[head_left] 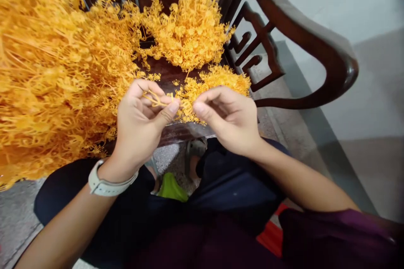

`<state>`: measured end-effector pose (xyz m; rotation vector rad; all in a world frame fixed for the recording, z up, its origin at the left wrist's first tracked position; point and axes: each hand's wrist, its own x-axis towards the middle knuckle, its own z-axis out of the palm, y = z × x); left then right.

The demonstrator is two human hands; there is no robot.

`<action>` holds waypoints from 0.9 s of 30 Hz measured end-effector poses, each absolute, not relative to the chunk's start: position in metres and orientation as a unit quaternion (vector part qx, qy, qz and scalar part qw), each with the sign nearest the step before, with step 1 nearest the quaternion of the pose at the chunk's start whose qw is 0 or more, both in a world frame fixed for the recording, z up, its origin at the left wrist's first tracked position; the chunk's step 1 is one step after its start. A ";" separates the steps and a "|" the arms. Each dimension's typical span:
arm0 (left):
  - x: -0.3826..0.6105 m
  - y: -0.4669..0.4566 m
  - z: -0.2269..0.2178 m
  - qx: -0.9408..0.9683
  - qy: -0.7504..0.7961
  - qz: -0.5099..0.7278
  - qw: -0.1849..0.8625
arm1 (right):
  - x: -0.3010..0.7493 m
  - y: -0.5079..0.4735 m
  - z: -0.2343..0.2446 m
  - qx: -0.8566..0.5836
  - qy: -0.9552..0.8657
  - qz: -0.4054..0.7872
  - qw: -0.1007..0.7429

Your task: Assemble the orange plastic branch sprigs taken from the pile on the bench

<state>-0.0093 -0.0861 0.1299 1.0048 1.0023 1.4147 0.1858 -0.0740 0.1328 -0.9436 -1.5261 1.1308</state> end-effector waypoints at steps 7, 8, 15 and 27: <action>-0.010 -0.085 0.132 0.411 0.428 0.584 0.554 | 0.179 -0.065 0.127 -0.379 -0.585 0.528 0.484; -0.011 -0.086 0.132 0.408 0.430 0.584 0.554 | 0.179 -0.064 0.127 -0.375 -0.577 0.547 0.477; -0.013 -0.089 0.127 0.421 0.421 0.522 0.611 | 0.182 -0.065 0.132 -0.368 -0.498 0.650 0.440; -0.013 -0.091 0.127 0.316 0.315 0.465 0.765 | 0.176 -0.080 0.137 -0.285 -0.415 0.773 0.386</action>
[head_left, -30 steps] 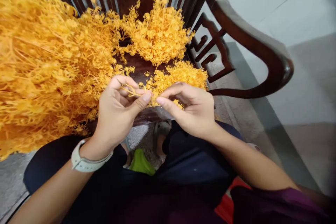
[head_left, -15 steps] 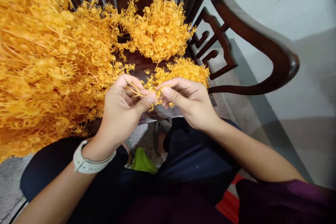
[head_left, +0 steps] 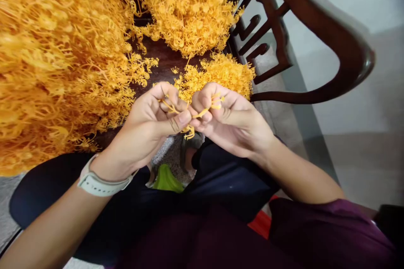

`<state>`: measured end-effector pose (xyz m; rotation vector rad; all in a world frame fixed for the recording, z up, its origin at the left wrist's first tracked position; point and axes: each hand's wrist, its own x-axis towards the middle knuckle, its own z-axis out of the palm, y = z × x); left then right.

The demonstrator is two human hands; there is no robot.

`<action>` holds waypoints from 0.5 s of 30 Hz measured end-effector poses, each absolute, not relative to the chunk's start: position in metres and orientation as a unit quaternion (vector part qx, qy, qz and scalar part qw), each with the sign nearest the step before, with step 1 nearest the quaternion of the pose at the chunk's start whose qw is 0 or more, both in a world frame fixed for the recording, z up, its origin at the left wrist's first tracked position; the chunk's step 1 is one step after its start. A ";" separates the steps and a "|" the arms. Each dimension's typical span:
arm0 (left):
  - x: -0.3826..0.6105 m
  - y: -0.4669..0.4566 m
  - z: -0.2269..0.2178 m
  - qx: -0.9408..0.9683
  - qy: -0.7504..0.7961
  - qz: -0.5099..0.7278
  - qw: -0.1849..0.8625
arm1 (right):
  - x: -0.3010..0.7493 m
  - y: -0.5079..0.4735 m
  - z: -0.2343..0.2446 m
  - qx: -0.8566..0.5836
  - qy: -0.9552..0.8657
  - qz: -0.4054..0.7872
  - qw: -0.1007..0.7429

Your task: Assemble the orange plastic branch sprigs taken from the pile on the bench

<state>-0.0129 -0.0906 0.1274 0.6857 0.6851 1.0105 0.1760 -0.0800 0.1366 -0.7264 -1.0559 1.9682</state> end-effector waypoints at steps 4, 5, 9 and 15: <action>-0.024 -0.089 0.132 0.342 0.330 0.467 0.746 | 0.185 -0.070 0.143 -0.281 -0.454 0.749 0.392; -0.028 -0.088 0.134 0.348 0.338 0.469 0.738 | 0.190 -0.067 0.145 -0.292 -0.469 0.734 0.396; -0.038 -0.083 0.139 0.352 0.385 0.481 0.705 | 0.203 -0.061 0.152 -0.355 -0.516 0.655 0.423; -0.031 -0.086 0.138 0.320 0.384 0.484 0.718 | 0.212 -0.058 0.151 -0.384 -0.534 0.619 0.430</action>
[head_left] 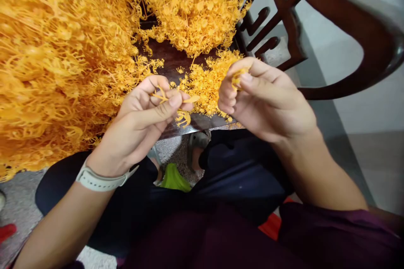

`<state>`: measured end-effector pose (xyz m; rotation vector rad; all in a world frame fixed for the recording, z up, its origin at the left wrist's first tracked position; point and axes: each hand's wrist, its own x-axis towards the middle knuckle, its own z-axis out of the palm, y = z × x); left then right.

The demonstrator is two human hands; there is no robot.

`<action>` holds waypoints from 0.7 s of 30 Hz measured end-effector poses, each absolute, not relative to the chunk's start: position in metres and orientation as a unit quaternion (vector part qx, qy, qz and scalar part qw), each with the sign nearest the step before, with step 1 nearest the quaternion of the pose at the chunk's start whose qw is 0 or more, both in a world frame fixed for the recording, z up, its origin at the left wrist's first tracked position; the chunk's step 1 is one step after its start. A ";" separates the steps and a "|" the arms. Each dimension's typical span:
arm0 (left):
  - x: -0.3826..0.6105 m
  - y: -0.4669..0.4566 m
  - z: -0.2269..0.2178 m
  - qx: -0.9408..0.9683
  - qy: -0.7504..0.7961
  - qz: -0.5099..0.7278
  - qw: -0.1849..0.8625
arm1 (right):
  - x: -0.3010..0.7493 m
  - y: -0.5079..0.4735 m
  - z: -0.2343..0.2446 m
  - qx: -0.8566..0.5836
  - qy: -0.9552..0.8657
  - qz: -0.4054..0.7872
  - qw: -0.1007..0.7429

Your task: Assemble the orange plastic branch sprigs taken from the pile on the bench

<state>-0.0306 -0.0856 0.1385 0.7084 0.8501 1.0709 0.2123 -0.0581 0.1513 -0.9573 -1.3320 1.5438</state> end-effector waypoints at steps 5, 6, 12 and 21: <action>-0.032 -0.087 0.135 0.295 0.364 0.509 0.723 | 0.291 0.011 0.123 -0.413 -0.727 0.314 0.450; -0.033 -0.087 0.134 0.293 0.361 0.510 0.724 | 0.309 0.024 0.117 -0.450 -0.741 0.278 0.414; -0.028 -0.086 0.139 0.299 0.383 0.529 0.696 | 0.350 0.035 0.106 -0.570 -0.789 0.164 0.162; -0.023 -0.088 0.151 0.237 0.397 0.508 0.727 | 0.342 0.032 0.105 -0.589 -0.743 0.197 0.248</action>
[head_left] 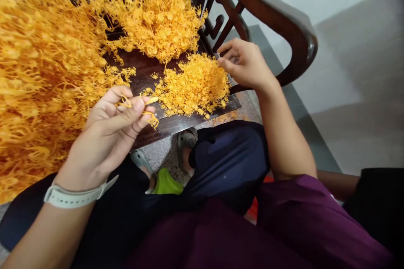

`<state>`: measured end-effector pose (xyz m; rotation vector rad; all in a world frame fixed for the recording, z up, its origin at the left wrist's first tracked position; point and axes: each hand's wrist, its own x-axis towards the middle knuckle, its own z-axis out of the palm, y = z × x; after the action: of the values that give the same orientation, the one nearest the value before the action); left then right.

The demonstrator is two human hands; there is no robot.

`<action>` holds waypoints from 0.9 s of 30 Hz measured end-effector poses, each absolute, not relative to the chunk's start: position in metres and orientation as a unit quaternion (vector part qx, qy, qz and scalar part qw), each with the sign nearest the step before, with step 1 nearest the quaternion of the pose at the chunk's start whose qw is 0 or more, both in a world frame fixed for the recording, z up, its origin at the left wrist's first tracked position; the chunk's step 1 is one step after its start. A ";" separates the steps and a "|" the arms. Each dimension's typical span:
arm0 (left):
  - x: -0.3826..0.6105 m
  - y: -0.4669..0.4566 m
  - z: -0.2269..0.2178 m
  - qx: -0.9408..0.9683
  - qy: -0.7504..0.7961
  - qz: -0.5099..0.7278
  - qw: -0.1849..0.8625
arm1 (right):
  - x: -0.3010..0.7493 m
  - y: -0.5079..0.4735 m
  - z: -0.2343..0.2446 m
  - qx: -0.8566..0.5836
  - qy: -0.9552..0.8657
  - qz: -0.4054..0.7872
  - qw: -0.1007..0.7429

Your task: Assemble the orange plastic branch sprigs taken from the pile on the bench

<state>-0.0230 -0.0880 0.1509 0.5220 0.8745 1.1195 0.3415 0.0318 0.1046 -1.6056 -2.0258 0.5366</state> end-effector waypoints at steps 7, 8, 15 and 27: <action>-0.023 -0.089 0.151 0.237 0.380 0.519 0.728 | 0.337 0.025 0.106 -0.563 -0.763 0.222 0.228; -0.023 -0.090 0.151 0.238 0.377 0.523 0.726 | 0.335 0.023 0.106 -0.557 -0.764 0.227 0.235; -0.016 -0.096 0.147 0.222 0.329 0.530 0.749 | 0.273 -0.014 0.129 -0.424 -0.766 0.387 0.290; -0.015 -0.100 0.143 0.282 0.341 0.569 0.693 | 0.189 -0.071 0.129 -0.301 -0.710 0.507 0.385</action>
<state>-0.0153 -0.1000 0.1428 0.6290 0.7610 1.2718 0.1889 -0.0707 0.1294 -0.7664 -1.8083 1.2918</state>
